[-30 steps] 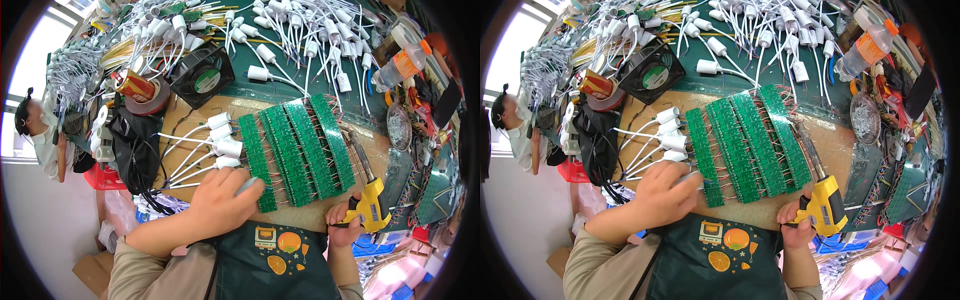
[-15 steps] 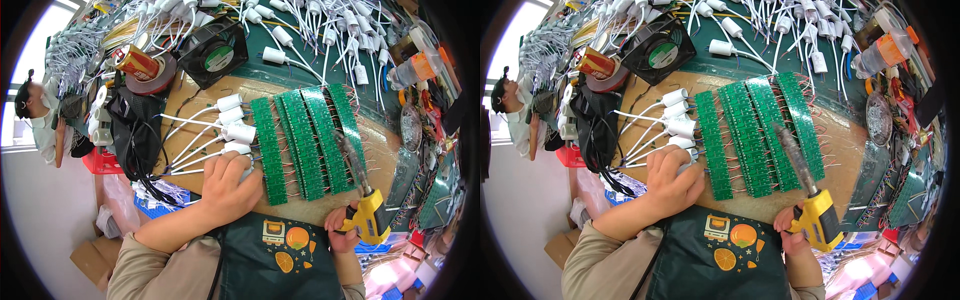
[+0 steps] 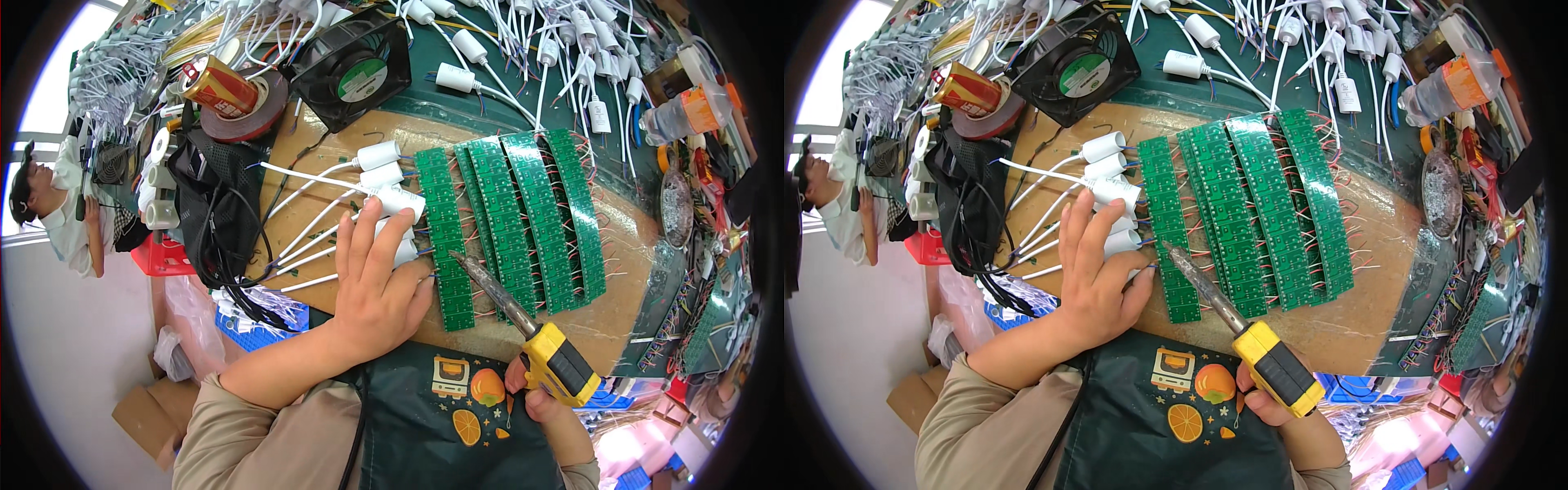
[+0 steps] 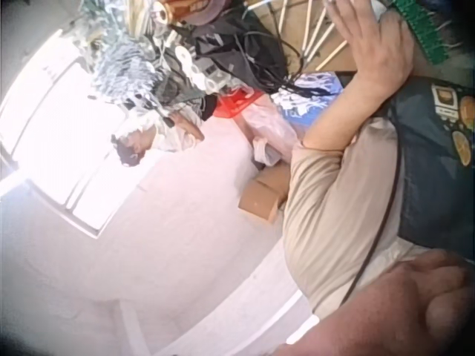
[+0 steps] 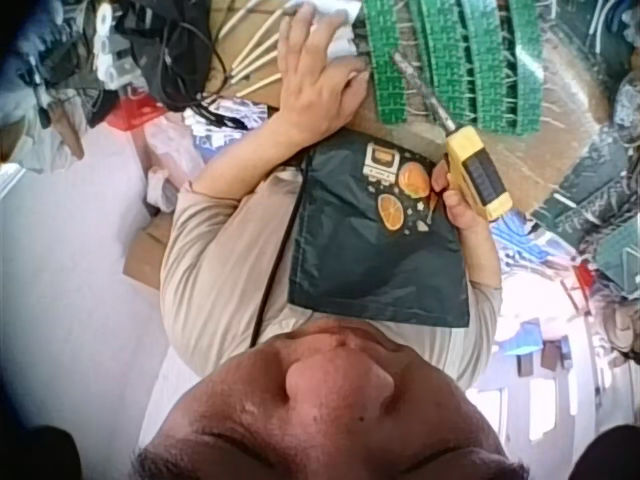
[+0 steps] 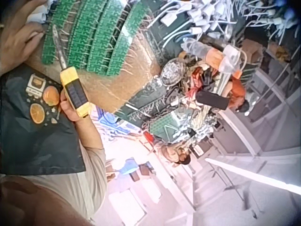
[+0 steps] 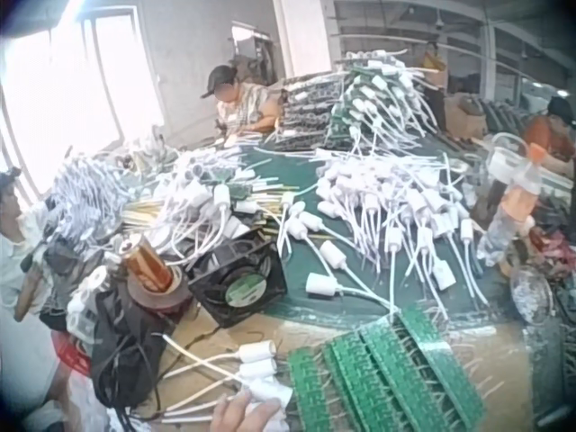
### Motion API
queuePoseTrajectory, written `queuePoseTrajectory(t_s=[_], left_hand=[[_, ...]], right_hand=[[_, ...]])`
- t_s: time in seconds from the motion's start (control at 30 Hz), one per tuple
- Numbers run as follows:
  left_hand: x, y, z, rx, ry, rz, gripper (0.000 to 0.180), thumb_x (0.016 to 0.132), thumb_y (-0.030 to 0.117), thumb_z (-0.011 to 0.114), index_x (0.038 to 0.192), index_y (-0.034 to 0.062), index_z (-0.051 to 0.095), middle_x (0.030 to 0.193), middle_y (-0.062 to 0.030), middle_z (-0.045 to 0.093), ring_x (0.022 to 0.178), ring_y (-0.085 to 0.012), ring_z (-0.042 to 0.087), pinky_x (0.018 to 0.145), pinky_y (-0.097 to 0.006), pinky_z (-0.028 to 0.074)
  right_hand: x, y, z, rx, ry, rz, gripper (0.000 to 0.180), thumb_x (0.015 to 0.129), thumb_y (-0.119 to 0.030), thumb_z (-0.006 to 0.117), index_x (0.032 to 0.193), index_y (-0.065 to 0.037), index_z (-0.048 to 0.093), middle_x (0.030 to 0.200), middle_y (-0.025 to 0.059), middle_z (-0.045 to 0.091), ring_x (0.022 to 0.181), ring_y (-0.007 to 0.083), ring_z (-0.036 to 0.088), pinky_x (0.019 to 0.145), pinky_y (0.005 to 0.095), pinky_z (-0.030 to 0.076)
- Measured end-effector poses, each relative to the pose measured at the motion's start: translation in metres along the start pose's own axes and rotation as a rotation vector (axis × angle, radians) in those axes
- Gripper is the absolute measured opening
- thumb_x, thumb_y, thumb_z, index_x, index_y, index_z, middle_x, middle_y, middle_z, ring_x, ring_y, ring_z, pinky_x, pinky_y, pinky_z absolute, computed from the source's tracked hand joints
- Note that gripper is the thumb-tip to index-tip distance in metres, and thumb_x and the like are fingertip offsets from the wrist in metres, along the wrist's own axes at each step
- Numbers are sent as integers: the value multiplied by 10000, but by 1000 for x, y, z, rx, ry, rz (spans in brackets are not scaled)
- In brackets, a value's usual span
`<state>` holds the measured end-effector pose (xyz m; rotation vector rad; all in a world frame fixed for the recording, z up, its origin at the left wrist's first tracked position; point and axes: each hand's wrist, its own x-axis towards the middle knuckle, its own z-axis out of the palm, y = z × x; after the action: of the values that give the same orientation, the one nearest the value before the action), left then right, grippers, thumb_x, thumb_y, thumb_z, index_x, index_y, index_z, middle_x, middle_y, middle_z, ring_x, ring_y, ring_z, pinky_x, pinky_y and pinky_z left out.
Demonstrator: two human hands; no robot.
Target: The person solders electronic components onto green circuit boards with a soldering iron, connecting the components with wiring.
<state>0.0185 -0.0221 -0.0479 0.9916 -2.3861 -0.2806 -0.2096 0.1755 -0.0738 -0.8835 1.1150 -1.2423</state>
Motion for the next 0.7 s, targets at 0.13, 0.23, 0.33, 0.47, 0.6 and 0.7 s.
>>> queuePoseTrajectory(t_s=[0.13,0.23,0.33,0.47,0.6,0.7], left_hand=[[1,-1,1,4,-2,0,216,638,72,728,830,70,632,1390,-215,424,1360,-486,289,1075,-613,225],[3,-2,1,2,-8,11,224,624,73,731,823,70,628,1385,-210,431,1359,-484,293,1078,-617,223],[5,-3,1,8,-19,20,225,615,69,731,815,69,626,1380,-204,437,1357,-481,301,1075,-619,232],[5,-2,0,-1,-31,10,215,613,61,728,802,66,626,1373,-200,445,1353,-474,315,1067,-619,251],[6,-2,0,-2,-35,10,209,614,56,724,798,64,626,1369,-199,449,1354,-471,317,1070,-613,252],[6,-2,1,-2,-26,14,208,614,51,721,799,61,626,1366,-199,453,1353,-470,319,1072,-605,258]], right_hand=[[0,-4,8,-1,94,33,246,783,-248,722,841,-26,636,708,59,608,604,182,586,530,301,459],[1,-9,7,-56,57,82,259,779,-277,724,786,-37,629,662,51,592,578,184,578,512,304,447],[2,-13,9,-82,43,122,257,780,-282,722,766,-44,624,631,42,579,563,180,571,508,307,446],[2,-16,11,-57,78,170,268,786,-292,713,747,-49,605,634,37,573,565,180,561,516,307,436],[4,-24,16,30,66,257,294,820,-323,683,751,-56,580,665,28,547,598,154,525,535,295,411],[5,-26,16,104,57,257,299,841,-332,664,762,-57,576,687,24,535,622,137,508,544,290,399]])
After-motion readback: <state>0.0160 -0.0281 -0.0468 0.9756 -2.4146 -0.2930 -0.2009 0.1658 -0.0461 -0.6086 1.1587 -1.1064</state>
